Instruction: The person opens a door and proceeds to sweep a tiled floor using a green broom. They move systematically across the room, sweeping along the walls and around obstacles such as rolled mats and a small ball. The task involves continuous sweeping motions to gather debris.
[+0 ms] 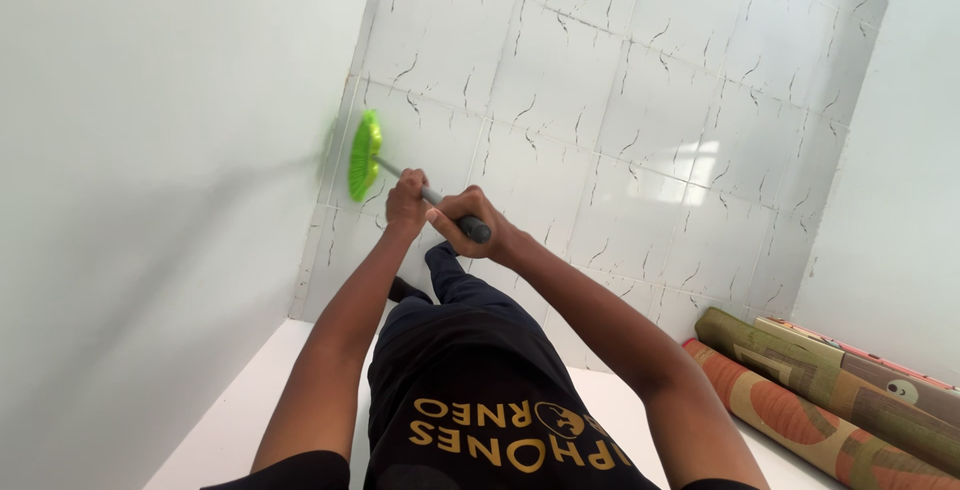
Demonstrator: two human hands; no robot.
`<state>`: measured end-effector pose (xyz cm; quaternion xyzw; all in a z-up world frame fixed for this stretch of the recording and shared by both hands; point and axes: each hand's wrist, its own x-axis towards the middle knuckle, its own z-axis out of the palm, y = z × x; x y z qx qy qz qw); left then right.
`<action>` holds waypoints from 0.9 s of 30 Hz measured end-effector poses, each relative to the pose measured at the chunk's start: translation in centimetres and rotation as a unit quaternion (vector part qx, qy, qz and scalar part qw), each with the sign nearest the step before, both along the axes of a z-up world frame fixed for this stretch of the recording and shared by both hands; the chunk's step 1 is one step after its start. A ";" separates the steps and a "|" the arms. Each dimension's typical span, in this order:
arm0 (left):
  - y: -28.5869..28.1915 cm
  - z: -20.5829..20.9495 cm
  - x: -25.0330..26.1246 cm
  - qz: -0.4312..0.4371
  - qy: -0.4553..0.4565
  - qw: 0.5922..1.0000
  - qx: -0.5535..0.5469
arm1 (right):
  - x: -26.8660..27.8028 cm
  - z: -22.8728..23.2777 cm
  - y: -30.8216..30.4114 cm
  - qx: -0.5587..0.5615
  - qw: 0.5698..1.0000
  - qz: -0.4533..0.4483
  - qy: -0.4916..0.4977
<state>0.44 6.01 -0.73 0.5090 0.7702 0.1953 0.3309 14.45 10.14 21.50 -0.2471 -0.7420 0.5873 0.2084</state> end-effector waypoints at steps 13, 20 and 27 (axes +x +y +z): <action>8.4 4.2 4.3 -0.046 -0.041 0.995 0.079 | 3.4 4.4 5.2 0.079 0.994 -0.011 0.073; 6.8 6.5 1.2 -0.082 0.029 0.996 0.005 | 4.0 3.8 5.8 0.028 0.994 -0.051 0.089; 1.7 0.1 -2.3 -0.125 0.114 0.984 -0.056 | 2.2 -0.2 4.6 -0.043 0.998 -0.006 0.043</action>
